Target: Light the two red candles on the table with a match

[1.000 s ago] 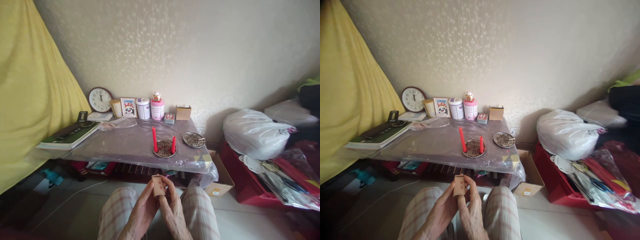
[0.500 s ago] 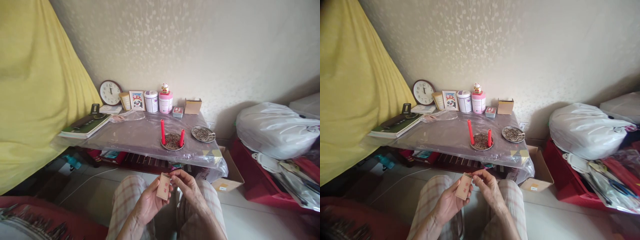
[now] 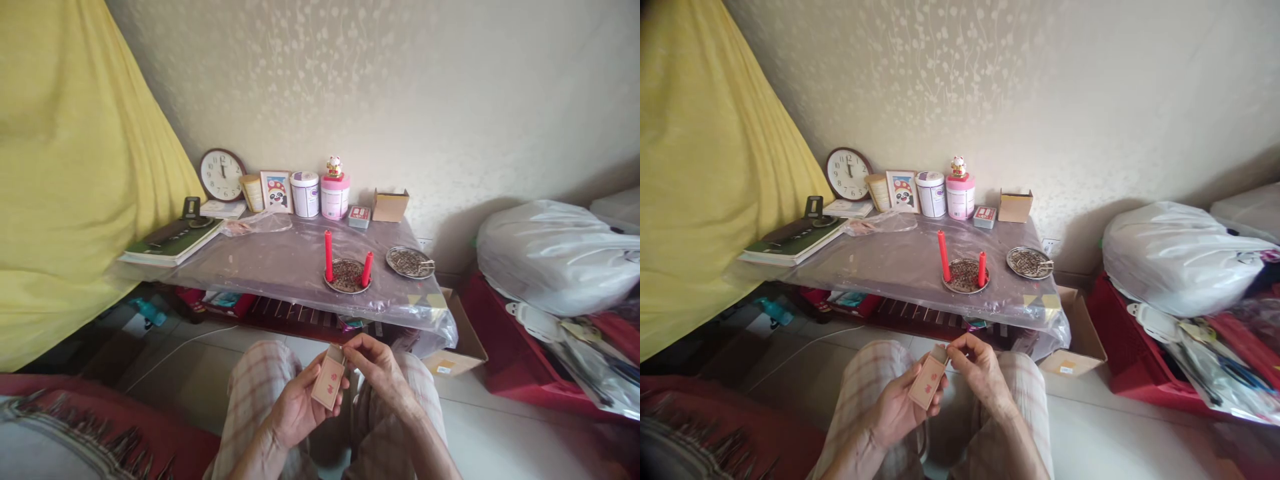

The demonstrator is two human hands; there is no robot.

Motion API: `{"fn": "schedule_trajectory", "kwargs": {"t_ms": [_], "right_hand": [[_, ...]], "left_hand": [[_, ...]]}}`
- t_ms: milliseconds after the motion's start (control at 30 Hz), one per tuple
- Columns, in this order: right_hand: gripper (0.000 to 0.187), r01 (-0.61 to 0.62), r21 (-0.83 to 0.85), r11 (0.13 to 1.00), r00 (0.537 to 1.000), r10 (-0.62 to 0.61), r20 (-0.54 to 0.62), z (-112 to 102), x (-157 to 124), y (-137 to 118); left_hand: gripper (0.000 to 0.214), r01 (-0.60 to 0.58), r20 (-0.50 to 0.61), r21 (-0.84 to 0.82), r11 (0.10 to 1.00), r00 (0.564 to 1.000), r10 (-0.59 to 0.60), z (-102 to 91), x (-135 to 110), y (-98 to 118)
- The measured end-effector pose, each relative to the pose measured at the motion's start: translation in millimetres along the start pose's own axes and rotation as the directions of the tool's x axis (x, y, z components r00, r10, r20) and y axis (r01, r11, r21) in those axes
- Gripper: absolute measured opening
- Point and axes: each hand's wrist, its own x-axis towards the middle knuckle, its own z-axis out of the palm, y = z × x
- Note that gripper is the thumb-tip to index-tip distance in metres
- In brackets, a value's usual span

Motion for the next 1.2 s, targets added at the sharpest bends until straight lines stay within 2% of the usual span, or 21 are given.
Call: {"fn": "schedule_trajectory", "kwargs": {"t_ms": [167, 333, 467, 600, 700, 833, 933, 1067, 1200], "right_hand": [[0.025, -0.001, 0.0, 1.0, 1.0, 0.001, -0.028, -2.7, -0.1, -2.0], [0.028, 0.016, -0.089, 0.996, 0.999, -0.02, -0.039, -9.9, 1.3, -3.9], [0.022, 0.111, -0.228, 0.967, 0.993, -0.117, -0.015, -14.1, 1.6, -11.0], [0.015, 0.263, -0.39, 0.882, 0.965, -0.242, 0.101, -13.2, 2.3, -23.7], [0.015, 0.404, -0.465, 0.788, 0.914, -0.323, 0.246, -10.2, 3.9, -30.5], [0.019, 0.468, -0.567, 0.678, 0.882, -0.314, 0.352, -7.2, 5.8, -31.0], [0.02, 0.487, -0.602, 0.633, 0.871, -0.296, 0.392, -6.6, 6.1, -29.9], [0.02, 0.502, -0.587, 0.635, 0.863, -0.317, 0.394, -8.8, 6.9, -30.2], [0.02, 0.492, -0.546, 0.678, 0.871, -0.372, 0.322, -14.3, 10.5, -32.2]], "left_hand": [[0.033, 0.035, -0.006, -0.142, 0.989, 0.999, -0.036, -2.8, -1.3, -2.0], [0.032, 0.021, 0.0, -0.148, 0.989, 1.0, -0.021, -0.5, -2.3, -0.5], [0.029, -0.002, 0.008, -0.074, 0.997, 1.0, 0.003, -1.1, -1.9, 3.5], [0.027, 0.006, -0.07, -0.032, 0.999, 0.998, -0.008, -2.4, -0.9, 3.5], [0.024, 0.005, -0.098, -0.023, 1.0, 0.995, -0.007, -0.4, -1.4, 1.8], [0.023, 0.012, -0.121, 0.008, 1.0, 0.993, -0.011, 4.1, -2.7, 1.3], [0.023, 0.019, -0.101, 0.022, 1.0, 0.995, -0.017, 4.0, -1.9, 1.2], [0.023, 0.002, -0.073, 0.013, 1.0, 0.997, -0.001, -1.0, -0.6, 0.0], [0.025, -0.017, -0.067, 0.019, 1.0, 0.998, 0.018, -3.8, -3.7, 2.4]]}}
